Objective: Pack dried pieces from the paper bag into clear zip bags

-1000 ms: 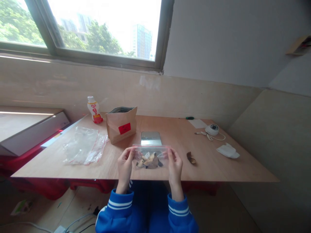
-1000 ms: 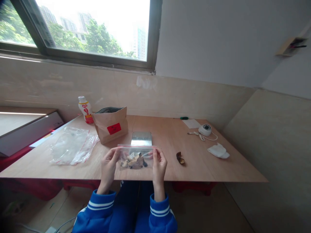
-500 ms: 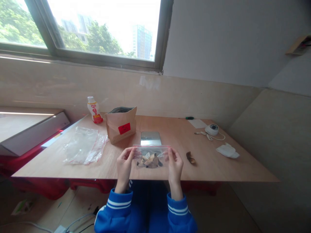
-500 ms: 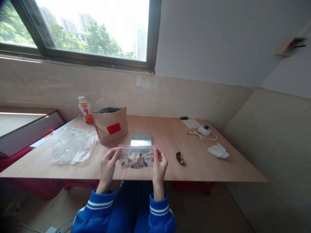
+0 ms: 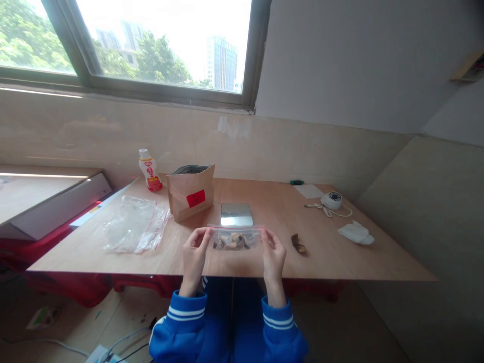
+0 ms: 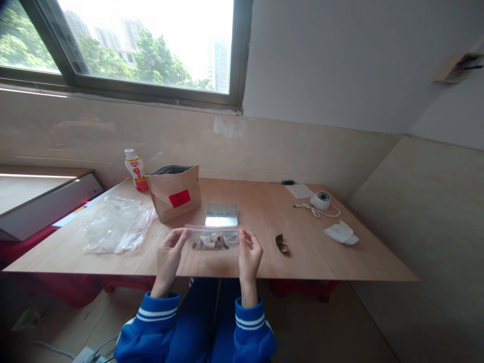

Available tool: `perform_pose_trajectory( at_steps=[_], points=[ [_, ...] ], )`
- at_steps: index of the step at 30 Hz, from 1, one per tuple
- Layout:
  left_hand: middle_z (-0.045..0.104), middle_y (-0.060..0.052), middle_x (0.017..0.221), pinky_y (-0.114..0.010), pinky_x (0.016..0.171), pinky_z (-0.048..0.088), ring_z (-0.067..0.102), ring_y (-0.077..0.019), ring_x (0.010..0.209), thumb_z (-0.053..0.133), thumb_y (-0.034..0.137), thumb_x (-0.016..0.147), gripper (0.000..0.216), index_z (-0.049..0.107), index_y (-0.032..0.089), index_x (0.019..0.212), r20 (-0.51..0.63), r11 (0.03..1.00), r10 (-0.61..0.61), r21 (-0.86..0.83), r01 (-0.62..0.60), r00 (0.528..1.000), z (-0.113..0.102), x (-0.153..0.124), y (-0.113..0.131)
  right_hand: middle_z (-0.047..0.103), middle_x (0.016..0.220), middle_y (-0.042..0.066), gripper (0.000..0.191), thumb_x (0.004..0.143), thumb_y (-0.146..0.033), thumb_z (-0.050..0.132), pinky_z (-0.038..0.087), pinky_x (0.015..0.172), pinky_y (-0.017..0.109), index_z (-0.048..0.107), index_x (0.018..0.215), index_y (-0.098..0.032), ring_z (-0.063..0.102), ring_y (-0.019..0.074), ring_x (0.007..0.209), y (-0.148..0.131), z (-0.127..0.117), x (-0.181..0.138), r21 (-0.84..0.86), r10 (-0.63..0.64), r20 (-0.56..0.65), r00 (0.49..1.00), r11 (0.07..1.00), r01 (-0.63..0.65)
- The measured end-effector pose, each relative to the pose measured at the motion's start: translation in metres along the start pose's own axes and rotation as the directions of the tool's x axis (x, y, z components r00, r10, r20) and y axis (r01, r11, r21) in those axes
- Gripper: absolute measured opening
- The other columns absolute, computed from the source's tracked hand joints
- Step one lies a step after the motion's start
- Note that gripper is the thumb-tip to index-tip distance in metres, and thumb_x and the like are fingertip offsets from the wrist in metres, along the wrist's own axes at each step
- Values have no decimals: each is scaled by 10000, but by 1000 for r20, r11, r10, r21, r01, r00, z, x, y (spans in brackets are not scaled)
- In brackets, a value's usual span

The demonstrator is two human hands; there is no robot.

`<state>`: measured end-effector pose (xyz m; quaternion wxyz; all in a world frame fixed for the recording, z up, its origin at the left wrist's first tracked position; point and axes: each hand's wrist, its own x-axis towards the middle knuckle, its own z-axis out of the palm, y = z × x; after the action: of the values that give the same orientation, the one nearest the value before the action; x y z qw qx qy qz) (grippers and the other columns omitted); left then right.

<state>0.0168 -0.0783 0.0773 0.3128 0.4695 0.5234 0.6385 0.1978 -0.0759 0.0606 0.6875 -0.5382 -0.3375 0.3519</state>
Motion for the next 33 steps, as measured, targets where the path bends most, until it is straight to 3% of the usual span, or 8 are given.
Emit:
perform_pose_trajectory(
  at_steps=[9,15,22,28,33],
  points=[
    [636,-18,733,-254,624,486,603,-157,691,613,453,795,282,607,172,783,-53,1000,-1,-6,1,999,6,-4,-1,734,898,101,366,741,-470,685,528,802,351,659,885,-135,688,237,883,-2,1,-2,35,-56,21,998,998,55],
    [593,2,757,-261,652,497,627,-146,725,497,500,855,307,513,194,867,-58,976,-123,-189,111,991,22,-10,-7,718,871,72,358,817,-520,580,556,726,340,561,950,-187,696,216,821,8,9,-7,90,-43,120,992,995,33],
    [577,6,766,-232,647,463,575,-125,710,601,435,802,269,527,185,868,37,957,-104,-268,110,994,18,-7,-7,726,939,99,390,802,-543,593,566,730,337,586,961,-187,696,231,870,9,12,-8,98,-38,227,973,995,16],
    [590,2,769,-232,685,447,562,-125,729,585,404,829,229,560,176,841,105,956,-67,-276,94,992,11,-4,-9,731,983,122,403,796,-549,600,564,756,360,600,951,-177,702,250,896,11,9,-5,82,-4,226,974,997,-15],
    [603,4,766,-221,659,446,563,-122,712,605,412,815,237,576,177,831,106,960,-80,-259,105,991,9,-4,-12,724,1041,119,365,812,-522,600,554,819,384,595,956,-187,692,257,957,8,5,-5,49,-10,282,960,999,-4]
  ],
)
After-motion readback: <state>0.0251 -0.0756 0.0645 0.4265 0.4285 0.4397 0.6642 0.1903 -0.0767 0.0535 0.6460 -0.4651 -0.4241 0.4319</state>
